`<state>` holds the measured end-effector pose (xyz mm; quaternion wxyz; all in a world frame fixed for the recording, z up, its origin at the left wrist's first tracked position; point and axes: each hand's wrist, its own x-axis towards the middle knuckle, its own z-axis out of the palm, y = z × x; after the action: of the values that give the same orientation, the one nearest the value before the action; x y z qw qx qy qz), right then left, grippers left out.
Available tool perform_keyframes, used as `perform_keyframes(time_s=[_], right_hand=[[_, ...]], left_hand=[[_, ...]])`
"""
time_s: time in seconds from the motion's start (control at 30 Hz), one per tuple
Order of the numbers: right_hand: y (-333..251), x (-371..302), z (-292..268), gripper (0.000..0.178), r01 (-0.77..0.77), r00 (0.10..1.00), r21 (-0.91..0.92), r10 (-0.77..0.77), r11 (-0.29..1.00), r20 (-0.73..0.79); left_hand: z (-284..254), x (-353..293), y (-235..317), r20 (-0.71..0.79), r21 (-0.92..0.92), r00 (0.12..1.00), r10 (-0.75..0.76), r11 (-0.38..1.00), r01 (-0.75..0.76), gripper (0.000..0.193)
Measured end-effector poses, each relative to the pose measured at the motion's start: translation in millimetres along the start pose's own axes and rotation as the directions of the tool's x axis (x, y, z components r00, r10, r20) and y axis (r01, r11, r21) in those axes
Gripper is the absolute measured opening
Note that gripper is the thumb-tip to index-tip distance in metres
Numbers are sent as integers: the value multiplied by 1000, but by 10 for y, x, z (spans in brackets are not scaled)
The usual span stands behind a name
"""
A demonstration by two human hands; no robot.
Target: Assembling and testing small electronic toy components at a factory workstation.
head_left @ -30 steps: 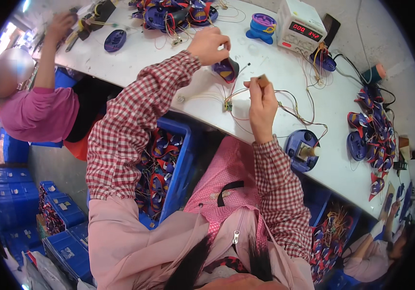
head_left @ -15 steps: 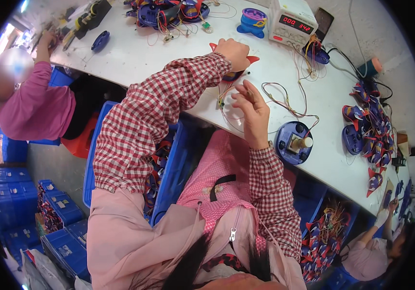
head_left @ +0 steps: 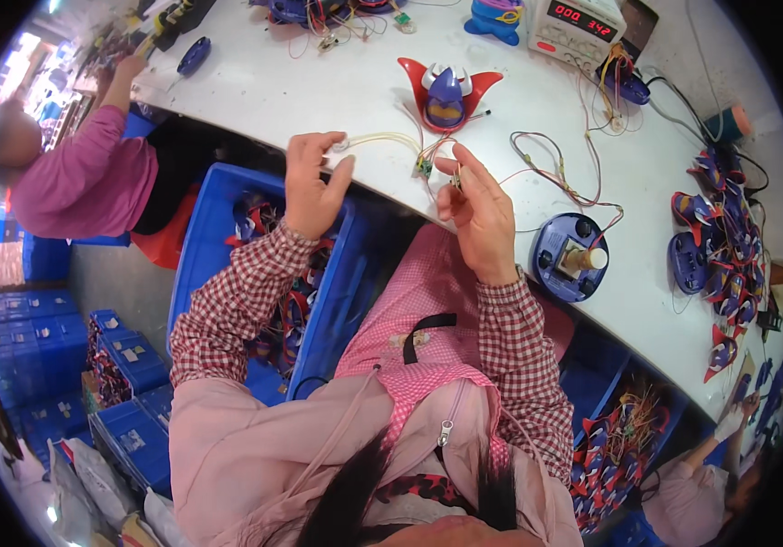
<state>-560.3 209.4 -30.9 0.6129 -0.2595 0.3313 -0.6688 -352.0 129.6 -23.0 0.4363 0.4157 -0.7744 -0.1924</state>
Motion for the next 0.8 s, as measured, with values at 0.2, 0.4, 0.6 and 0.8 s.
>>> perform_keyframes(time_s=[0.2,0.4,0.6,0.8], right_hand=[[39,-68,-135,35,-18,997,-33,15,999,-77],[-18,-143,-102,23,-98,983,98,112,990,-146],[-34,-228,-80,21,14,995,-383,-49,924,-82],[-104,-257,-3,22,-55,982,-272,3,961,-187]], left_hand=[[-155,24,-375,46,329,998,38,943,-51,38],[-126,108,-435,234,445,972,13,887,-119,37],[-79,99,-335,219,315,973,72,939,-141,23],[89,-61,55,217,-178,960,-176,960,216,18]])
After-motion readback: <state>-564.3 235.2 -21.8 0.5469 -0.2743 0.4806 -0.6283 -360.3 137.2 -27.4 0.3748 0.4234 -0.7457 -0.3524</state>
